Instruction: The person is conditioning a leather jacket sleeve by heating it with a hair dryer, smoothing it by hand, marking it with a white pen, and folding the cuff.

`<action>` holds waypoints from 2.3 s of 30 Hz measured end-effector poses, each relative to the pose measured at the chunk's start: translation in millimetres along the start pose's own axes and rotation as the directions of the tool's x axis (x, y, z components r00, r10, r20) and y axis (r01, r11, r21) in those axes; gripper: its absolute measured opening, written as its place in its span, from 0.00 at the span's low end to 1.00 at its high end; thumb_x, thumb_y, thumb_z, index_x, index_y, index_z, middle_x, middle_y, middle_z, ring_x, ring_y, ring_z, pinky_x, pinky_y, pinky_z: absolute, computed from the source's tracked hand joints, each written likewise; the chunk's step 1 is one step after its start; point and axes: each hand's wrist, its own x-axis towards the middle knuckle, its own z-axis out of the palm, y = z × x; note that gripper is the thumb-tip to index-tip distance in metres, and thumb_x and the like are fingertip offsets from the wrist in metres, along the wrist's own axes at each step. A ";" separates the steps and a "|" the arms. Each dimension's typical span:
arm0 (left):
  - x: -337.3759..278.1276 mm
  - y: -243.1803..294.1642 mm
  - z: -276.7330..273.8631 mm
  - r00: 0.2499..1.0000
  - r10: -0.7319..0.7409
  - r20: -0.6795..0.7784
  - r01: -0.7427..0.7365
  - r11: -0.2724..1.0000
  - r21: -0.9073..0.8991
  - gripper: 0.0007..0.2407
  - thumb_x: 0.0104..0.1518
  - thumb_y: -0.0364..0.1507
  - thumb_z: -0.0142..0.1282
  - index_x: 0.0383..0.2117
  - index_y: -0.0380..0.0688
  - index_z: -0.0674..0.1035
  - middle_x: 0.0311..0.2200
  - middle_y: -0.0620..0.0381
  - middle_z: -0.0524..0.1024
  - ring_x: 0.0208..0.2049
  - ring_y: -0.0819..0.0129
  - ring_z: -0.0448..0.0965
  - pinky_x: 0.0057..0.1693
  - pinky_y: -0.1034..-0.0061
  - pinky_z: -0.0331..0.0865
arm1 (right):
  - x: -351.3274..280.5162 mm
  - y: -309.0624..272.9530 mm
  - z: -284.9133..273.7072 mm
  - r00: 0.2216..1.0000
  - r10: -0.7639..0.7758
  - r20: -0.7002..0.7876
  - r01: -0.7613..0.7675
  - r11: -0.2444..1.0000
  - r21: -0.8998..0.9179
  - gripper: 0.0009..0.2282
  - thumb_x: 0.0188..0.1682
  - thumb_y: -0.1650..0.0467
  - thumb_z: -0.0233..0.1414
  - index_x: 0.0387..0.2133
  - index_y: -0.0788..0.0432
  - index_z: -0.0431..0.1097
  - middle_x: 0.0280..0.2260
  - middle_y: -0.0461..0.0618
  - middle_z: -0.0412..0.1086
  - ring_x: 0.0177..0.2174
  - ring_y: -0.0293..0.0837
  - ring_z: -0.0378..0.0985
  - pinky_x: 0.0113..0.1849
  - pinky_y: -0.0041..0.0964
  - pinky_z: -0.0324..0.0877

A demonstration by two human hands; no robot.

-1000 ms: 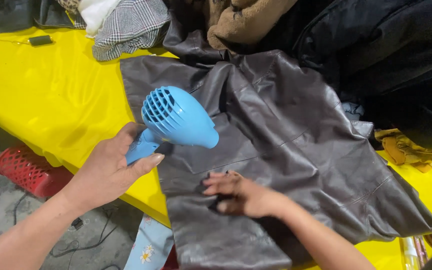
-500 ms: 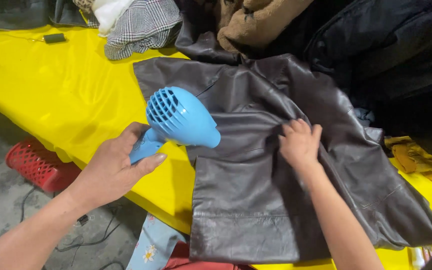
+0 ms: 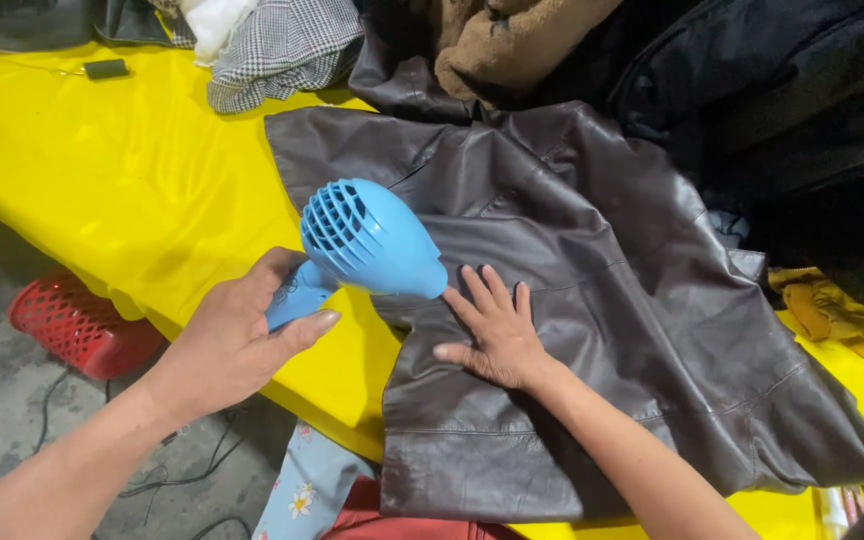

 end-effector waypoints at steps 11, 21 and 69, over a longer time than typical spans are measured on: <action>-1.7 -5.7 -1.9 0.996 0.023 -0.085 -0.025 0.999 -0.023 0.18 0.55 0.45 0.55 0.47 0.52 0.73 0.35 0.59 0.77 0.34 0.61 0.79 0.41 0.64 0.66 | 73.8 -14.8 -40.8 0.994 -0.107 0.011 0.106 0.989 0.102 0.35 0.47 0.46 0.47 0.68 0.42 0.53 0.71 0.48 0.46 0.69 0.57 0.41 0.59 0.74 0.36; 4.5 -22.1 -4.7 0.997 -0.018 -0.078 0.016 0.999 -0.030 0.18 0.56 0.46 0.52 0.46 0.53 0.72 0.35 0.60 0.75 0.34 0.63 0.77 0.41 0.64 0.67 | 74.4 60.5 -22.4 0.793 0.609 0.027 -0.606 0.784 0.136 0.33 0.48 0.44 0.37 0.68 0.34 0.49 0.72 0.45 0.36 0.68 0.61 0.36 0.61 0.68 0.41; 97.2 -192.0 -136.2 0.755 -0.177 -0.631 0.155 0.984 -0.090 0.11 0.68 0.36 0.60 0.38 0.46 0.72 0.34 0.51 0.69 0.36 0.56 0.69 0.40 0.58 0.59 | -121.5 -3.4 -7.6 0.963 0.260 0.070 -0.268 0.952 0.149 0.31 0.49 0.45 0.39 0.67 0.34 0.55 0.72 0.45 0.41 0.70 0.51 0.35 0.63 0.56 0.35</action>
